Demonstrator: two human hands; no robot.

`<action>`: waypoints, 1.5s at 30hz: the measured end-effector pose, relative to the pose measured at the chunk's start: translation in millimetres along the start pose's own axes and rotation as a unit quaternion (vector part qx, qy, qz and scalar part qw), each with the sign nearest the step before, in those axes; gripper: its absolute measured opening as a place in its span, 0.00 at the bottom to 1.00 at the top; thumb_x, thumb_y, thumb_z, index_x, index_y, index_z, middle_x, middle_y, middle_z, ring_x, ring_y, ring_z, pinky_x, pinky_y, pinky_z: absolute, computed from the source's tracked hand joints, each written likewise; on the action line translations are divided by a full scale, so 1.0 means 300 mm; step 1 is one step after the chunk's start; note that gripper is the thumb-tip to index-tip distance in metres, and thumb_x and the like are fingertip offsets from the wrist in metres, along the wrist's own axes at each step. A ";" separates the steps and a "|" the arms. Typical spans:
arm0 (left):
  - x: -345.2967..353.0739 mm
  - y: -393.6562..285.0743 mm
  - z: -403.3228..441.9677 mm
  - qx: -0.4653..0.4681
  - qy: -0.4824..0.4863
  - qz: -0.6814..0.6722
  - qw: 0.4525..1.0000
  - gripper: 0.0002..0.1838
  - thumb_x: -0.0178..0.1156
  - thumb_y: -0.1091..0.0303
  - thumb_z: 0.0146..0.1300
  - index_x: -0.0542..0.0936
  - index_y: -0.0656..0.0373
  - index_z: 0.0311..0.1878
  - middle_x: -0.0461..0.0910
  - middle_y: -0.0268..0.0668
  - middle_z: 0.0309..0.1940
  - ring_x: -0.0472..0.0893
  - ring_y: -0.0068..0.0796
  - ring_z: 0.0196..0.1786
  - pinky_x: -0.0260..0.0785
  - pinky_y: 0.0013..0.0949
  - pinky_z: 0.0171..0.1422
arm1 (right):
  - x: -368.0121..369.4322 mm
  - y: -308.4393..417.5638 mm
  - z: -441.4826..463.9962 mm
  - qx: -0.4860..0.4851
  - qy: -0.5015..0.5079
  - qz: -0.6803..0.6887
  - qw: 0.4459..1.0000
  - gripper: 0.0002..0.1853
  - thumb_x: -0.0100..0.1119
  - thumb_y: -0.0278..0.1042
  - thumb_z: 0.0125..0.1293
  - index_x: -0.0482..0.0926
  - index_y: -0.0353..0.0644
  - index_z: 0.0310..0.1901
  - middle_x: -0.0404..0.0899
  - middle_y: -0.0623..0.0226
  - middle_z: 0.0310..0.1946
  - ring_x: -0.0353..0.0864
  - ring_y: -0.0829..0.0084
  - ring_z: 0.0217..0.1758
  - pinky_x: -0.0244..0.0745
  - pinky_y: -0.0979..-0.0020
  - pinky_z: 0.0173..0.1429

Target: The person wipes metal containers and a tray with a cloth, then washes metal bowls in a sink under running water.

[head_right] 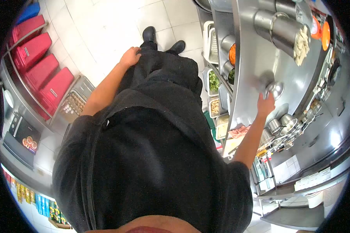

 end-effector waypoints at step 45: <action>0.112 0.207 0.080 -0.055 -0.109 -0.244 0.962 0.15 0.63 0.68 0.66 0.80 0.64 0.53 0.80 0.42 0.45 0.81 0.37 0.51 0.75 0.36 0.54 | 0.383 1.297 0.523 -0.028 -0.199 0.412 0.889 0.14 0.73 0.36 0.52 0.80 0.39 0.35 0.79 0.58 0.33 0.80 0.56 0.38 0.76 0.61 0.45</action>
Point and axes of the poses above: each hand's wrist, its own z-axis towards the middle knuckle, its own x-axis out of the palm, y = z × x, the point moved 7 cm from there along z, towards the middle knuckle
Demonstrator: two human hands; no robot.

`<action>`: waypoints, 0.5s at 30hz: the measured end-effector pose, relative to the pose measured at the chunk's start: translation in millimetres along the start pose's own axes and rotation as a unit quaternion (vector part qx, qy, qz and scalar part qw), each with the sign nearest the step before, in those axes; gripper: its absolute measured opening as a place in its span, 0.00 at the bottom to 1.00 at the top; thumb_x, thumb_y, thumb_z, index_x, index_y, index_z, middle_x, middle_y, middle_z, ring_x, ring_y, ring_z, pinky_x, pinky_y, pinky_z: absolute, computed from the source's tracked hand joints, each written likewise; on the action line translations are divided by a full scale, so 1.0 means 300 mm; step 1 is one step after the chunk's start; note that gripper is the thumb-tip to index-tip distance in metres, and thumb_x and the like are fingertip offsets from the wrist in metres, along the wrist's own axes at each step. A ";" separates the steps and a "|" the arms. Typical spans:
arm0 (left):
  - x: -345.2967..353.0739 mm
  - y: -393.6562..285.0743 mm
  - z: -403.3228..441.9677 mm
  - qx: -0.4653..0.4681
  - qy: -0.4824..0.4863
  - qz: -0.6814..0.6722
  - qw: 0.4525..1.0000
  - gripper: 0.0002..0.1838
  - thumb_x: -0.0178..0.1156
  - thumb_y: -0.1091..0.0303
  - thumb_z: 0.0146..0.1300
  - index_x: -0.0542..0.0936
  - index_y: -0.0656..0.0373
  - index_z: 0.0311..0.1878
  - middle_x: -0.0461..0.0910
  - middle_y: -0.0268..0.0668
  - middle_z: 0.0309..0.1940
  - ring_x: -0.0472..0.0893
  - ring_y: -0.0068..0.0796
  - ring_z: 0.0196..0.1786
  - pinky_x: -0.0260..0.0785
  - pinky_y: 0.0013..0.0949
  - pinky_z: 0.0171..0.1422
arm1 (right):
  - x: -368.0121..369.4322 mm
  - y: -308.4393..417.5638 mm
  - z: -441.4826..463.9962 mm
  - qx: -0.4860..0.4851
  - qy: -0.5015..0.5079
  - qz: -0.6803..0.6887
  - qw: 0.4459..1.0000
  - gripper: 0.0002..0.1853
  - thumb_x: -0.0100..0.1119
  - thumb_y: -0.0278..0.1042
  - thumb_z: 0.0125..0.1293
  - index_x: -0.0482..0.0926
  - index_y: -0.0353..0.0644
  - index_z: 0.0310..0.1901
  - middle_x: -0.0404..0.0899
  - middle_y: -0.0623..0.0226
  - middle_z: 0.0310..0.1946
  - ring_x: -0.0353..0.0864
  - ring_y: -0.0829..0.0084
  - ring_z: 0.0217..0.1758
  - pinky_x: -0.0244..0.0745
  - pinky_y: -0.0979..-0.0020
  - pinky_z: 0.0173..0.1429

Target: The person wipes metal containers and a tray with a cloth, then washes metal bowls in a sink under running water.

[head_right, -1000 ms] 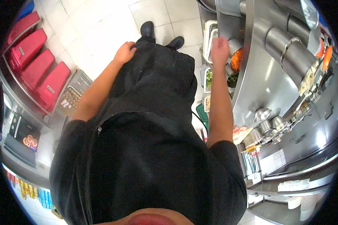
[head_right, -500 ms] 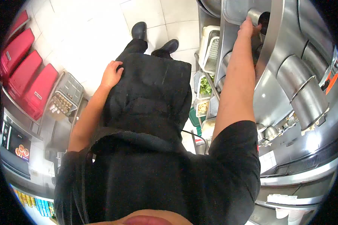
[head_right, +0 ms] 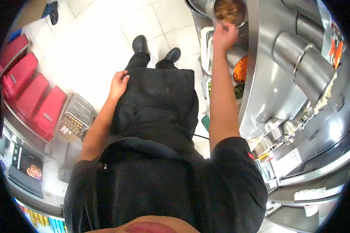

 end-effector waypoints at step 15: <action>0.015 -1.109 -0.122 0.149 0.113 -0.276 0.943 0.07 0.65 0.69 0.66 0.76 0.58 0.40 0.79 0.29 0.36 0.78 0.20 0.39 0.74 0.28 0.47 | -0.743 0.471 -0.305 -0.116 0.117 0.169 0.972 0.15 0.75 0.24 0.47 0.78 0.38 0.34 0.78 0.51 0.50 0.80 0.51 0.55 0.76 0.61 0.56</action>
Point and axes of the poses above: each hand's wrist, its own z-axis towards the middle knuckle, its own x-axis out of the palm, y = z × x, the point moved 7 cm from there along z, towards the middle knuckle
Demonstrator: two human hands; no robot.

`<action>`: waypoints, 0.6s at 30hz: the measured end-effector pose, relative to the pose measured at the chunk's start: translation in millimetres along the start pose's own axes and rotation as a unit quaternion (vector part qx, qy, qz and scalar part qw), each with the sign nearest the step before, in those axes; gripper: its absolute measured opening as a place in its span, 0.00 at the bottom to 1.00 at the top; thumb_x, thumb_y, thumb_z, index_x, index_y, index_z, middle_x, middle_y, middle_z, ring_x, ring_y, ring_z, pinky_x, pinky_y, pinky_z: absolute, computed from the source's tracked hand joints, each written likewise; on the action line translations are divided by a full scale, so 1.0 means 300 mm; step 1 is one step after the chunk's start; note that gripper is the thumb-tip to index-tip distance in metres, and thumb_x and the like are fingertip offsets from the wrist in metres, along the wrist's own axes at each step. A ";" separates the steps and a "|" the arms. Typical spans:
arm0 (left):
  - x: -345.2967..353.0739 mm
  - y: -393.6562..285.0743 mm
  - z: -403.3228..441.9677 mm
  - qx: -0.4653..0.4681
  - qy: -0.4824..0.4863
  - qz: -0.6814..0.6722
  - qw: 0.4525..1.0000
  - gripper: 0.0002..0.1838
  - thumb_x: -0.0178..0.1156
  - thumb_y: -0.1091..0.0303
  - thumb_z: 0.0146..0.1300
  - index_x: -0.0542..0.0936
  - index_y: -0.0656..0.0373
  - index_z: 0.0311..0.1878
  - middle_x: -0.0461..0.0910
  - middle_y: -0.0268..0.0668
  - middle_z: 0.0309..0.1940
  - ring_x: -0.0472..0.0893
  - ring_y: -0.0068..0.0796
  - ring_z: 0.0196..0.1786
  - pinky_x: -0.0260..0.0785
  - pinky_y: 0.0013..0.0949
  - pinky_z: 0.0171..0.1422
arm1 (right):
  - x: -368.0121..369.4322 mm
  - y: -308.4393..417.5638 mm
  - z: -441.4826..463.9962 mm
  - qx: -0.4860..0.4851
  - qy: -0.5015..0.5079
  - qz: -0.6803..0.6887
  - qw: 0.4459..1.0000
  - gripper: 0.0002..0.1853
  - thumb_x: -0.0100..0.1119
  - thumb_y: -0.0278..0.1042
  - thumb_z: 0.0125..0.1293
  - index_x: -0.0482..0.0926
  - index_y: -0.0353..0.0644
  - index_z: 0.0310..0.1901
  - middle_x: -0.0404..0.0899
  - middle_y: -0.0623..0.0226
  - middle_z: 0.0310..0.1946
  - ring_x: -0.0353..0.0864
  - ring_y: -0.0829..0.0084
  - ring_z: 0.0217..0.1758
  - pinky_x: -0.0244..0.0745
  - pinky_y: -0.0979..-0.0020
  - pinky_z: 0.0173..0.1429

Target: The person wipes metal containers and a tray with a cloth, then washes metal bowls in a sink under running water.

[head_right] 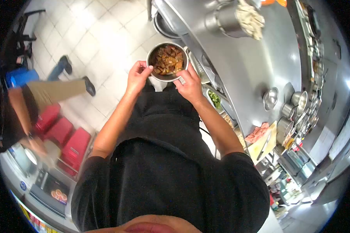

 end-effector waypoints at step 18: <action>0.260 -0.007 -0.042 -0.018 0.084 0.142 0.986 0.07 0.61 0.64 0.68 0.79 0.57 0.42 0.78 0.29 0.35 0.76 0.20 0.38 0.72 0.30 0.45 | -0.782 -0.716 0.005 0.216 -0.359 -0.056 0.906 0.17 0.75 0.39 0.55 0.80 0.40 0.41 0.80 0.61 0.35 0.81 0.66 0.33 0.77 0.65 0.42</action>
Point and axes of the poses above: each hand's wrist, its own z-axis towards the middle knuckle, its own x-axis out of the palm, y = z × x, the point moved 7 cm from there along z, towards the middle knuckle
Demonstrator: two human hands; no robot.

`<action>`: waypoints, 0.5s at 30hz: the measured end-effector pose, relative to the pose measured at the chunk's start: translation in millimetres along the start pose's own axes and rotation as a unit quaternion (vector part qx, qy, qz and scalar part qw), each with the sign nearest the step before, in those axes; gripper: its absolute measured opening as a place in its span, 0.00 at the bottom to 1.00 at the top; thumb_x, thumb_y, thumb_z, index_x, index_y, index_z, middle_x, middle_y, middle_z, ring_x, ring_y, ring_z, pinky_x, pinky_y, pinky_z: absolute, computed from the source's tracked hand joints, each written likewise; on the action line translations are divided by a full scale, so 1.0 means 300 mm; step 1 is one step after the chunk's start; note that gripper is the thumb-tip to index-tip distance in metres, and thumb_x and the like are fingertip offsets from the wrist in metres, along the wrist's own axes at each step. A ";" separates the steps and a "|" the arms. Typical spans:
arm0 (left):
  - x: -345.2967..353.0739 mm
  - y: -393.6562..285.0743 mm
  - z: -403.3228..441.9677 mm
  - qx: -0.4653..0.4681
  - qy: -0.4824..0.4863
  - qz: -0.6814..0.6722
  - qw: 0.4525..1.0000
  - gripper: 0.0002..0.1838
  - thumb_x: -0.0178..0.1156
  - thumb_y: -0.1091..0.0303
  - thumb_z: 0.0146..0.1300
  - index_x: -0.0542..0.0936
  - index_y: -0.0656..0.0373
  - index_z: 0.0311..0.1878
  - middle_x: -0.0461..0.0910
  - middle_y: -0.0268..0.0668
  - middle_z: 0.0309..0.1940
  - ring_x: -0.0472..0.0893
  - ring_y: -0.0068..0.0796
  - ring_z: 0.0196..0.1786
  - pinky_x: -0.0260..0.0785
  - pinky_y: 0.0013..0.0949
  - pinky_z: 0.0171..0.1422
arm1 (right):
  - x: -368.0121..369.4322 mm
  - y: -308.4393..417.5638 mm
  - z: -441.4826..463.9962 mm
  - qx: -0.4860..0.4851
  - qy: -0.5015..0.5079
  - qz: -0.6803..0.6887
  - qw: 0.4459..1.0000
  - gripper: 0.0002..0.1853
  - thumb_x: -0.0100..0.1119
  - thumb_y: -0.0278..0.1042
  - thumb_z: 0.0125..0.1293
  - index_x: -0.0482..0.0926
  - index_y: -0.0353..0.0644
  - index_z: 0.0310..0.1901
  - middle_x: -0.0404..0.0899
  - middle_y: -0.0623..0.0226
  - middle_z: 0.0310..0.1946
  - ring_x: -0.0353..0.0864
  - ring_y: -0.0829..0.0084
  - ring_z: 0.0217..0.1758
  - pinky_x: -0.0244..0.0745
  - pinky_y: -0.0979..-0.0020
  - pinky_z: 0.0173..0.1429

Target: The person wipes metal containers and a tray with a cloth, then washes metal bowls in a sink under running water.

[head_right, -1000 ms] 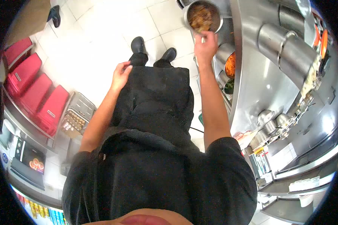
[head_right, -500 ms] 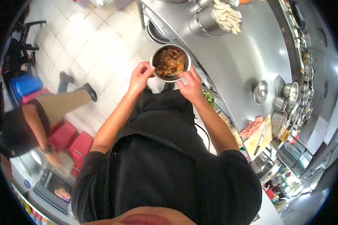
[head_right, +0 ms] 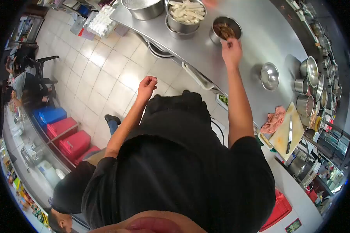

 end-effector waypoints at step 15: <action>-0.083 0.468 -0.074 -0.083 -0.096 0.090 0.988 0.09 0.61 0.63 0.67 0.79 0.59 0.38 0.77 0.27 0.29 0.74 0.18 0.33 0.69 0.27 0.38 | 0.151 -0.309 -0.904 0.359 0.271 0.171 0.876 0.11 0.59 0.35 0.70 0.80 0.35 0.46 0.82 0.61 0.34 0.81 0.70 0.34 0.81 0.66 0.40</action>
Point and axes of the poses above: each hand's wrist, its own z-axis towards the middle knuckle, its own x-axis out of the palm, y = z × x, the point moved 7 cm from there along z, towards the middle knuckle
